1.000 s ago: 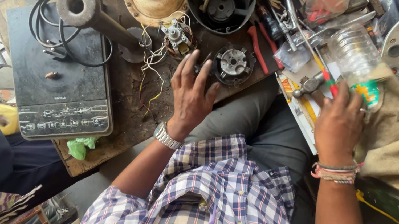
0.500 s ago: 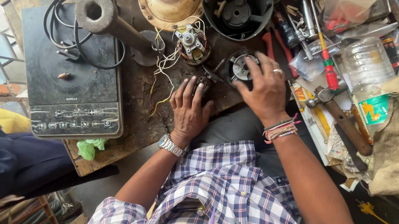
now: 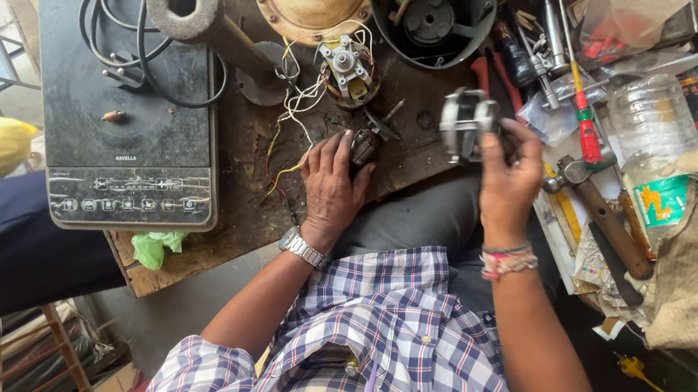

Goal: The person disassembles a small electric motor, removes the rotor, and uses a screwdriver to adjust internal components. They also handle a stack of paper currency and a small wooden block during the process.

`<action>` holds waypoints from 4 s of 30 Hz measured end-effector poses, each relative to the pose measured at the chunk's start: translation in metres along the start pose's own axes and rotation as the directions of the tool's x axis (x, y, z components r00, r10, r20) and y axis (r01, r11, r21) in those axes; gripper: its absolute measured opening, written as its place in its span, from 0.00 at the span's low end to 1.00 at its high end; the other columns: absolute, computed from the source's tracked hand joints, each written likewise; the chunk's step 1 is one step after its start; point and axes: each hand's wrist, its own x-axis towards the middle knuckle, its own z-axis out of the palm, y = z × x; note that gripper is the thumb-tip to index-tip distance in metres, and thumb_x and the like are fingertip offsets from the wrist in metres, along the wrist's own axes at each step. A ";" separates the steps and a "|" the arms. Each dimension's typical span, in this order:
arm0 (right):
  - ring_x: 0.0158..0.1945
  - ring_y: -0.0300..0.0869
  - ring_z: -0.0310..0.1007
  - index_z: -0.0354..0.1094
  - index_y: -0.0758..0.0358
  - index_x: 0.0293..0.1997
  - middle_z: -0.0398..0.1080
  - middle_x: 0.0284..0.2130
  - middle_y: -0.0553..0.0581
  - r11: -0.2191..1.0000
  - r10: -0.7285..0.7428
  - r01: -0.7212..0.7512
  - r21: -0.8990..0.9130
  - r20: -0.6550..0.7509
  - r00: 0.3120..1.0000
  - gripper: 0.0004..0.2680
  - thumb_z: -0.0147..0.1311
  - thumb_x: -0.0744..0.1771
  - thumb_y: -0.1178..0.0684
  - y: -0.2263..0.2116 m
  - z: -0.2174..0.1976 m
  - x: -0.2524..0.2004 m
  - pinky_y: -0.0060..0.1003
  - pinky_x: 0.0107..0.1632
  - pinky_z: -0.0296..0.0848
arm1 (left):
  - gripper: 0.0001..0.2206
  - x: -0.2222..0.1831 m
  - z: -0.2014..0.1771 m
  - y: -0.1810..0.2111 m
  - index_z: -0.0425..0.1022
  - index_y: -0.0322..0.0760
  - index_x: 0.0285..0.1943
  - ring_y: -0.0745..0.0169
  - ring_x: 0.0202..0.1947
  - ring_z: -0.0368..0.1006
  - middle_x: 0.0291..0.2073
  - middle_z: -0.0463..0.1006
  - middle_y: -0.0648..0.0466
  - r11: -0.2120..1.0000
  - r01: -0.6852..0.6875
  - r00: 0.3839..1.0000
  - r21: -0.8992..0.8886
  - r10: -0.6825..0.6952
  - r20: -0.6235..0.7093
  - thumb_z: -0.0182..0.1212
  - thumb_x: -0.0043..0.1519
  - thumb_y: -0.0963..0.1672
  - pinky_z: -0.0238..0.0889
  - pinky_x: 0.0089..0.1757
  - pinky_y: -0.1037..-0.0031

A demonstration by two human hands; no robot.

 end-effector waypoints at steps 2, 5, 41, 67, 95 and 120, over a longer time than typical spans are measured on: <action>0.47 0.43 0.74 0.67 0.59 0.57 0.72 0.47 0.56 0.918 0.220 -0.190 0.348 -0.048 0.974 0.07 0.54 0.73 0.54 0.005 -0.011 -0.008 0.37 0.45 0.77 | 0.30 -0.003 0.002 -0.001 0.62 0.34 0.72 0.44 0.63 0.65 0.62 0.70 0.45 1.000 0.010 1.000 -0.010 -0.010 0.008 0.68 0.63 0.46 0.51 0.63 0.54; 0.45 0.44 0.75 0.68 0.59 0.53 0.73 0.45 0.56 0.774 0.372 -0.346 0.531 0.062 0.926 0.06 0.46 0.74 0.52 0.008 -0.027 -0.017 0.38 0.46 0.79 | 0.29 -0.004 0.005 -0.004 0.63 0.34 0.71 0.43 0.61 0.66 0.60 0.71 0.43 1.000 0.007 1.000 -0.012 -0.007 0.015 0.67 0.62 0.46 0.51 0.62 0.54; 0.43 0.53 0.76 0.75 0.63 0.43 0.75 0.38 0.59 0.610 -0.181 0.403 -0.683 0.374 0.909 0.04 0.64 0.68 0.57 -0.063 0.001 0.038 0.46 0.45 0.73 | 0.24 -0.006 0.002 0.013 0.74 0.59 0.70 0.57 0.55 0.68 0.65 0.65 0.52 0.891 -0.449 0.890 0.062 0.441 0.117 0.61 0.64 0.41 0.64 0.53 0.65; 0.42 0.47 0.74 0.76 0.56 0.31 0.73 0.32 0.53 -0.099 -0.009 0.785 -0.612 0.789 0.614 0.02 0.57 0.62 0.56 -0.036 0.055 0.027 0.39 0.40 0.75 | 0.29 -0.002 0.018 0.016 0.66 0.44 0.70 0.55 0.63 0.62 0.68 0.67 0.53 0.949 -0.311 0.945 0.060 0.315 -0.082 0.70 0.61 0.51 0.49 0.60 0.58; 0.48 0.58 0.74 0.72 0.64 0.56 0.74 0.43 0.64 0.518 0.022 0.652 -0.553 0.771 0.636 0.18 0.63 0.60 0.57 0.036 0.117 0.127 0.50 0.53 0.71 | 0.33 0.008 0.012 0.020 0.62 0.41 0.70 0.40 0.73 0.54 0.71 0.62 0.43 0.968 -0.251 0.962 0.024 0.252 -0.106 0.69 0.59 0.54 0.38 0.67 0.44; 0.47 0.59 0.75 0.76 0.55 0.53 0.73 0.42 0.66 0.374 0.216 0.602 -0.706 0.697 0.683 0.12 0.55 0.65 0.60 0.021 0.151 0.131 0.52 0.48 0.73 | 0.32 0.008 0.014 0.017 0.64 0.43 0.69 0.43 0.74 0.53 0.72 0.62 0.47 0.976 -0.214 0.976 0.047 0.216 -0.025 0.70 0.58 0.54 0.35 0.68 0.45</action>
